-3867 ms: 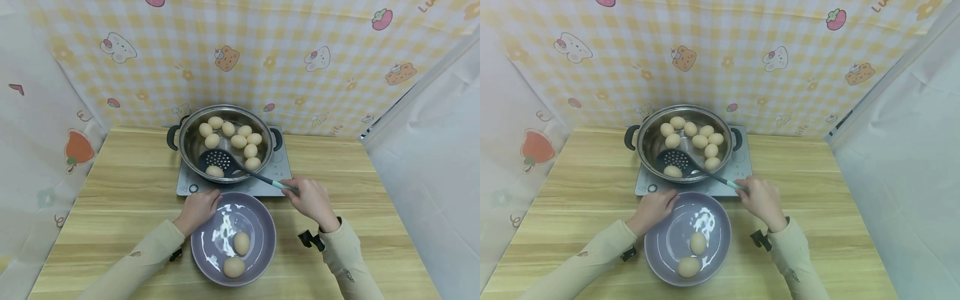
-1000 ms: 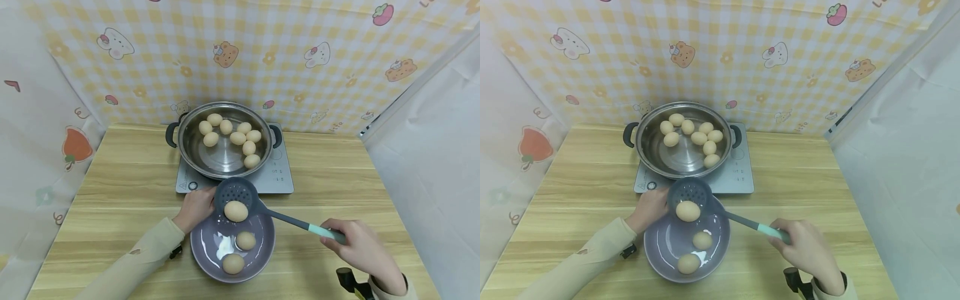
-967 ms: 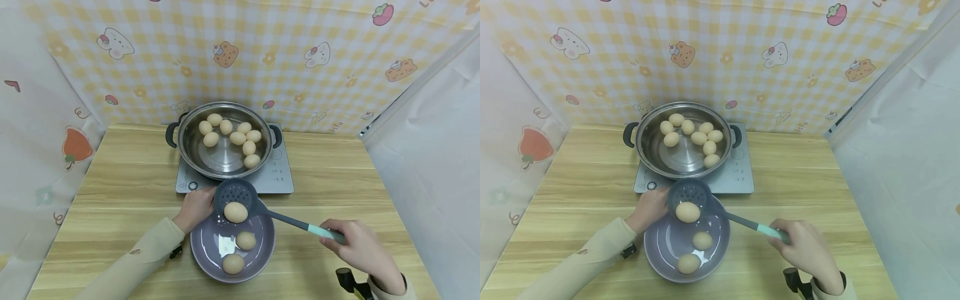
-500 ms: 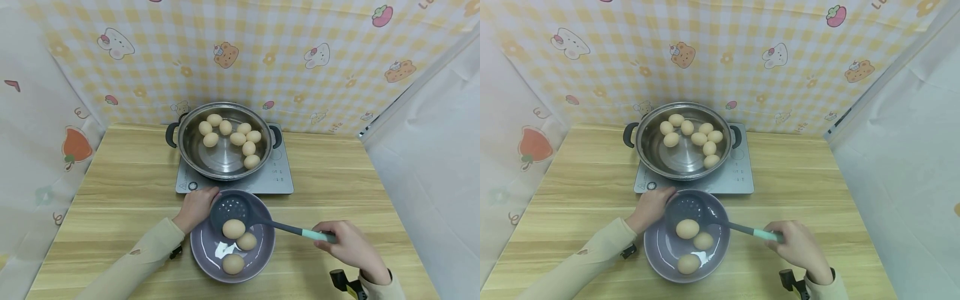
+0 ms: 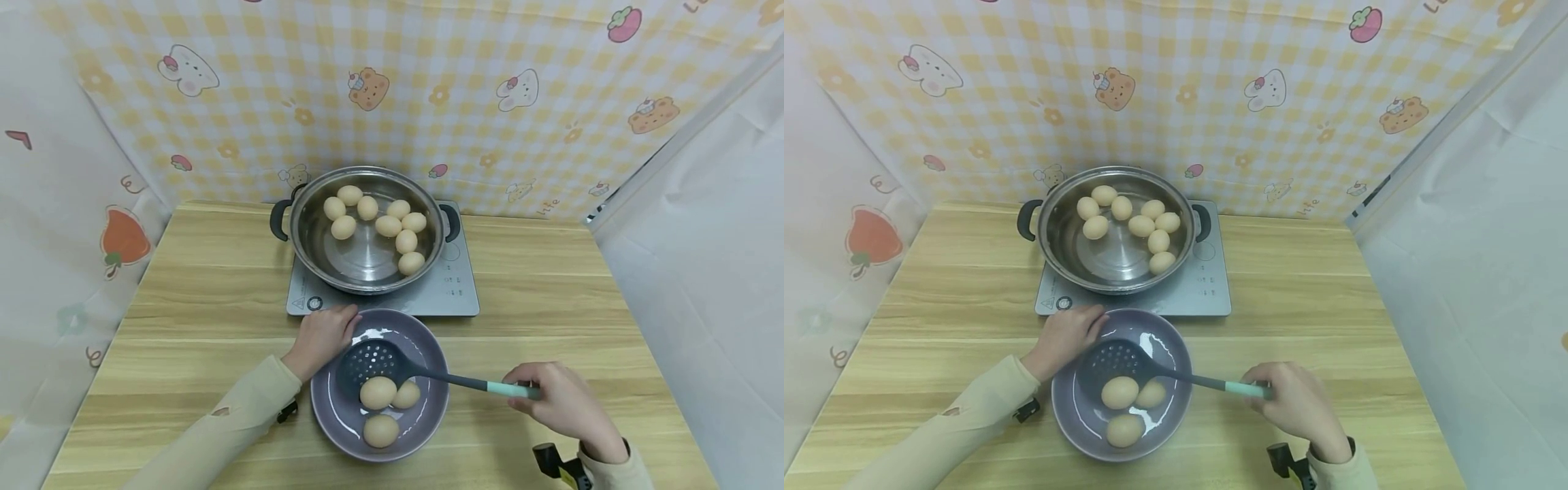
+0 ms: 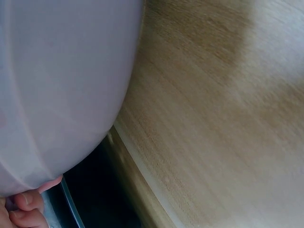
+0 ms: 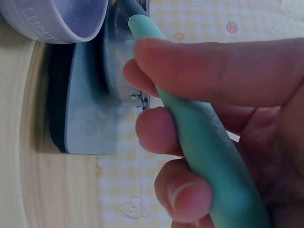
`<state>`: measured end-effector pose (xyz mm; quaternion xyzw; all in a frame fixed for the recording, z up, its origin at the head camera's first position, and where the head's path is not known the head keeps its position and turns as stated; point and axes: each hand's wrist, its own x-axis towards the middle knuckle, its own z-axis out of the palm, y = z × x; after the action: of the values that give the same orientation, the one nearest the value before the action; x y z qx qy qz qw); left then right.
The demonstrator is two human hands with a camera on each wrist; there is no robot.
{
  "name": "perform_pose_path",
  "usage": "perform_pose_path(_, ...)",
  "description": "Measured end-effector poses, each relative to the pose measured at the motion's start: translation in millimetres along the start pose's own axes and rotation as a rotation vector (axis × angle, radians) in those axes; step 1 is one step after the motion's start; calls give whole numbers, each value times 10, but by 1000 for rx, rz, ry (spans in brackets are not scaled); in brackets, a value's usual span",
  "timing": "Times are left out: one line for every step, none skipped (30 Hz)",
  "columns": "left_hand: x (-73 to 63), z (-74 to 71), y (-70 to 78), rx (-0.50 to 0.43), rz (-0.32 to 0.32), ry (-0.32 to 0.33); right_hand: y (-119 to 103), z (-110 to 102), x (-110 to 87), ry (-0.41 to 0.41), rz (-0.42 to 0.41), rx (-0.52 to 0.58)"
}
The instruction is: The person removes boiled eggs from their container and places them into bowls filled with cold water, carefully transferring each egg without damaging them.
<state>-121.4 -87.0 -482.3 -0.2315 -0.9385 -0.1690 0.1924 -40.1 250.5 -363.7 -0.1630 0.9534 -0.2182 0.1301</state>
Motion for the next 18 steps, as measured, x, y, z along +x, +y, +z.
perform_pose_path(0, -2, 1, 1, 0, 0, -2, 3, 2, -3, -2, -1)
perform_pose_path(-2, -4, 1, 2, 1, 0, -4, 5, 4, -3, -5, -5)
perform_pose_path(-4, -5, 0, 3, 2, 1, -5, 7, 6, -2, -11, -8)
perform_pose_path(-5, -4, 0, 4, 2, 1, -4, 11, 8, 1, -18, -13)
perform_pose_path(-5, -2, -1, 5, 2, 0, -4, 13, 11, 5, -25, -17)
perform_pose_path(-4, -2, -1, 6, 1, -1, -3, 16, 13, 10, -30, -20)
perform_pose_path(-3, 0, -1, 7, 1, -3, -1, 19, 16, 15, -36, -24)
perform_pose_path(-3, 3, -2, 7, 0, -6, 0, 20, 18, 20, -41, -27)
perform_pose_path(-2, 1, 0, 5, -1, -8, 1, 22, 21, 24, -44, -30)
perform_pose_path(-1, -1, 1, 3, -3, -10, 2, 23, 22, 28, -46, -32)
perform_pose_path(-1, -1, 2, 2, -4, -13, 4, 24, 24, 32, -50, -36)
perform_pose_path(0, -2, 2, 1, -5, -13, 5, 24, 27, 37, -52, -39)
perform_pose_path(1, -3, 3, -1, -6, -13, 6, 24, 29, 42, -55, -41)
perform_pose_path(2, -4, 3, -1, -7, -12, 6, 22, 30, 48, -58, -42)
perform_pose_path(4, -5, 4, -2, -8, -11, 5, 20, 33, 55, -60, -44)
perform_pose_path(4, -3, 3, -1, -8, -10, 4, 18, 34, 61, -64, -44)
perform_pose_path(5, -5, 4, -1, -8, -8, 1, 15, 37, 66, -67, -43)
perform_pose_path(6, -7, 4, -3, -7, -6, -2, 11, 40, 70, -69, -43)
